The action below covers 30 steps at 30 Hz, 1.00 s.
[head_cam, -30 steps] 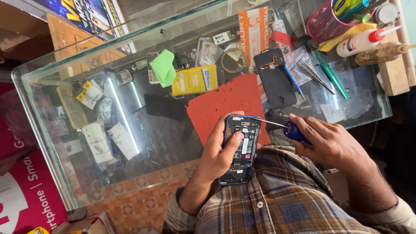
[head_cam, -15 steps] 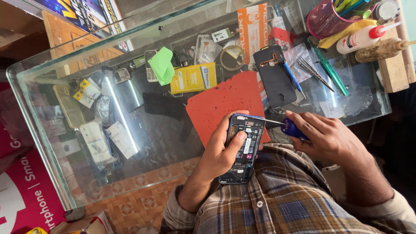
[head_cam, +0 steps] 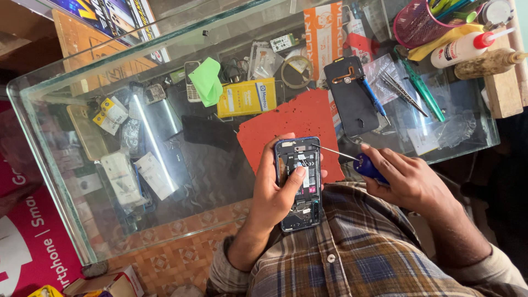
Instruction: The person holds an opened smartphone on their lap and uses a blue-handled screwdriver to unscrew screws from its internal frame, repositioning the phone repeatedly to reach different screws. They then pick up a red and white adhesive bottle and apply glue along the phone's edge before handling the bottle again.
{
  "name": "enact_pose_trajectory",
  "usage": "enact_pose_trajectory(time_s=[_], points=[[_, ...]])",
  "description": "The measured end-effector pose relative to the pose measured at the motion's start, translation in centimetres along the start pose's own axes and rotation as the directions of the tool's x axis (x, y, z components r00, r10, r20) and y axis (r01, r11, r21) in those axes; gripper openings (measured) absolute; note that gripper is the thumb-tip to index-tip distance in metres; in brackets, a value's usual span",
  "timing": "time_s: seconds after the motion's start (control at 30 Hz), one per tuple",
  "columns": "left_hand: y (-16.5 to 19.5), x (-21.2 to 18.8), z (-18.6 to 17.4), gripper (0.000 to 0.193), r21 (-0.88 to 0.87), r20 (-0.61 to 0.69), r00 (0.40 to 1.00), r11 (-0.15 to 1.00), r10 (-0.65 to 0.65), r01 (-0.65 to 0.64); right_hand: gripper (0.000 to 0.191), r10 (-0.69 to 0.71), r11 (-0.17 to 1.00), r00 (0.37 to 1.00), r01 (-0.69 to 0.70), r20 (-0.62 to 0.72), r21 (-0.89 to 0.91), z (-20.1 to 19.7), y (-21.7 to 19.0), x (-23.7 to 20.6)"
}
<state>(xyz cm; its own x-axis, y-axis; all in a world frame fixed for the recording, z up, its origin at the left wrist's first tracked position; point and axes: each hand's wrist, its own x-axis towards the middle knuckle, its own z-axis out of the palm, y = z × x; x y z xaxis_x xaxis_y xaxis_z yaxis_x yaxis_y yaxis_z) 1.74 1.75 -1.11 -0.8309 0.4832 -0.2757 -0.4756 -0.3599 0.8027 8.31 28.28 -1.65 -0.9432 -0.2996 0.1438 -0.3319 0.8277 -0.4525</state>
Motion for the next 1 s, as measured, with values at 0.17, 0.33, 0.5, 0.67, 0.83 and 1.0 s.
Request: enact_pose_trajectory(time_s=[0.17,0.33,0.5,0.67,0.83,1.0], points=[[0.3,0.2,0.4,0.054,-0.004,0.018,0.999,0.999,-0.034,0.034,0.069,0.052,0.998,0.999,-0.052,0.013,-0.021,0.1,0.0,-0.3],[0.7,0.7,0.4,0.053,-0.089,-0.051,0.999,0.996,0.019,-0.024,0.068,-0.042,0.997,0.998,0.04,0.035,0.062,0.0,-0.1,0.0],[0.9,0.7,0.2,0.055,-0.088,-0.105,0.993,0.994,0.058,-0.068,0.071,-0.056,0.993,0.993,0.045,0.1,0.11,0.0,-0.3,0.2],[0.6,0.9,0.4,0.054,-0.105,-0.106,0.99,0.989,0.088,-0.1,0.069,-0.052,0.998,0.997,0.05,0.054,0.05,0.1,-0.4,0.2],[0.8,1.8,0.0,0.055,-0.135,-0.251,0.946,0.96,0.205,-0.244,0.071,-0.079,0.99,0.984,0.059,0.157,0.127,0.2,-0.2,0.1],[1.6,2.1,-0.8,0.058,-0.164,-0.368,0.904,0.942,0.216,-0.292,0.071,-0.122,0.983,0.985,0.102,0.124,0.156,0.3,0.1,-0.5]])
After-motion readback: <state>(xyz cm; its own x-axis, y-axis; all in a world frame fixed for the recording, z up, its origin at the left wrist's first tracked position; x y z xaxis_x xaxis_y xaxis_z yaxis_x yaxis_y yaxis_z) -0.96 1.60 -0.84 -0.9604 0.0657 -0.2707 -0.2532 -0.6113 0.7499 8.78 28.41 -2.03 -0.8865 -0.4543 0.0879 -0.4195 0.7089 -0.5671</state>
